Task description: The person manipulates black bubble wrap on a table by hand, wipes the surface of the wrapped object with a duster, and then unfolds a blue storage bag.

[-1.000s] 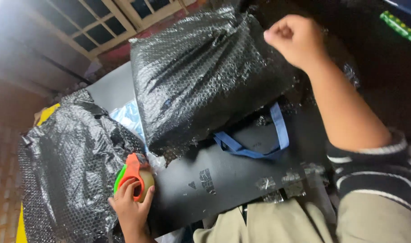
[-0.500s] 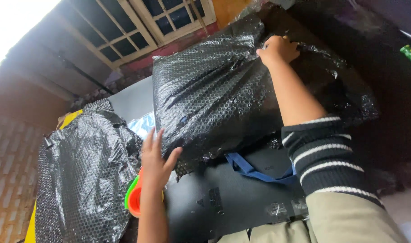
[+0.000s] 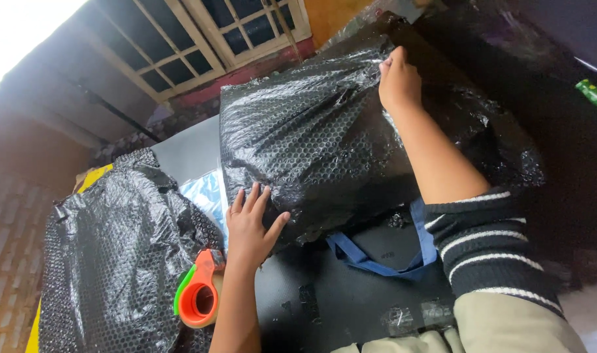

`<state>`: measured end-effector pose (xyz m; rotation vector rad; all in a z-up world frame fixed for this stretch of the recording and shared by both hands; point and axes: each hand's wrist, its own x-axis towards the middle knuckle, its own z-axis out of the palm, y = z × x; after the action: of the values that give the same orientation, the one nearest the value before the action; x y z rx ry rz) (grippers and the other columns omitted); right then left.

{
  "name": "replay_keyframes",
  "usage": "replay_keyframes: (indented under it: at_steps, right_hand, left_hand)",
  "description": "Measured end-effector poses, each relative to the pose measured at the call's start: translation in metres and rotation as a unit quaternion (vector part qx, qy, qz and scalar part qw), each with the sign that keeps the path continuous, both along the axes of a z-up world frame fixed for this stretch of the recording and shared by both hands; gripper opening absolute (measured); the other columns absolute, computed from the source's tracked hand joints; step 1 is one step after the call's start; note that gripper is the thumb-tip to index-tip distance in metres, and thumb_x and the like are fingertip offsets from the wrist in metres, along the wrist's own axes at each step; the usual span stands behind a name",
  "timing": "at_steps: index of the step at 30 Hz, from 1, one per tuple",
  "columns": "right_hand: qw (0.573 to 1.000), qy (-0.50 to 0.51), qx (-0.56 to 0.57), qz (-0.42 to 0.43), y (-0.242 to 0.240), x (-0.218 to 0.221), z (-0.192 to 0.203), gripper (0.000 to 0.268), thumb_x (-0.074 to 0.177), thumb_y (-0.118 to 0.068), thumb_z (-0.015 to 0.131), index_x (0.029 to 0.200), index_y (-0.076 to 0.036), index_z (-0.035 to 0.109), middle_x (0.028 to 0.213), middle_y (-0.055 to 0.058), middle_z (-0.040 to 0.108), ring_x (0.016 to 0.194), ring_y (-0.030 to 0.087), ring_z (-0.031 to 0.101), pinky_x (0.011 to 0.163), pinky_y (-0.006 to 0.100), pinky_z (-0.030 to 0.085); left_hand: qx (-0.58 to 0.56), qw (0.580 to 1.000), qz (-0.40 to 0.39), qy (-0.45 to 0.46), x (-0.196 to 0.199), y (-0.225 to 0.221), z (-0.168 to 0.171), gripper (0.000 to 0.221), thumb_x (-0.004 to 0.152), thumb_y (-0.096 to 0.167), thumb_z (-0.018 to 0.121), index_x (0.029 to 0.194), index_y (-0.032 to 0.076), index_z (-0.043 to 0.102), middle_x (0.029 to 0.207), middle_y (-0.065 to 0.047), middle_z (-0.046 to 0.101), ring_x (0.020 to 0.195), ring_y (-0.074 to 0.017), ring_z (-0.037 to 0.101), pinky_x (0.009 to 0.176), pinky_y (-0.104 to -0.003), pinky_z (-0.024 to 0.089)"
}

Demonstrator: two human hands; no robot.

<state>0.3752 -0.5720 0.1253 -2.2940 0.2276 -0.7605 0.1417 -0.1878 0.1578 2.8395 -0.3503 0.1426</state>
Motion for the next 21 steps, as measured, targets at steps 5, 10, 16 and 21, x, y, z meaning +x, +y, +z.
replay_keyframes:
  at_steps: [5, 10, 16, 21]
  right_hand:
    - [0.998, 0.061, 0.035, -0.004, -0.016, 0.008, 0.03, 0.013, 0.11, -0.019, 0.055, 0.104, -0.01, 0.048, 0.105, 0.019, 0.06, 0.089, 0.04, 0.06, 0.071, 0.052, 0.047]
    - [0.988, 0.133, 0.078, 0.001, -0.033, 0.002, 0.056, 0.015, 0.11, -0.019, 0.051, 0.115, -0.005, 0.052, 0.12, 0.022, 0.06, 0.109, 0.041, 0.058, 0.086, 0.053, 0.047]
    - [0.976, 0.183, 0.11, -0.05, -0.043, 0.008, 0.025, 0.029, 0.107, -0.016, 0.056, 0.131, -0.001, 0.048, 0.131, 0.021, 0.051, 0.117, 0.04, 0.057, 0.096, 0.05, 0.049]
    - [0.962, 0.21, 0.077, -0.153, -0.049, 0.021, -0.011, 0.037, 0.095, -0.014, 0.072, 0.125, 0.008, 0.064, 0.139, 0.022, 0.049, 0.11, 0.038, 0.065, 0.091, 0.043, 0.057]
  left_hand:
    - [0.013, 1.0, 0.006, 0.022, 0.004, -0.005, 0.007, 0.073, 0.094, 0.064, 0.051, 0.154, 0.023, 0.047, 0.164, -0.004, 0.037, 0.153, -0.0387, 0.023, 0.114, -0.063, 0.022]
    - [0.014, 1.0, -0.004, 0.023, 0.007, -0.012, 0.011, 0.07, 0.094, 0.065, 0.05, 0.151, 0.025, 0.051, 0.162, -0.003, 0.042, 0.15, -0.0392, 0.03, 0.112, -0.061, 0.025]
    - [0.046, 0.999, -0.011, -0.009, 0.011, -0.019, -0.001, 0.065, 0.095, 0.063, 0.051, 0.149, 0.027, 0.054, 0.159, -0.002, 0.047, 0.147, -0.0389, 0.036, 0.109, -0.058, 0.03]
    - [0.055, 0.997, -0.026, -0.056, 0.01, -0.019, -0.008, 0.063, 0.096, 0.06, 0.056, 0.148, 0.024, 0.056, 0.158, -0.004, 0.049, 0.145, -0.0403, 0.038, 0.108, -0.057, 0.032]
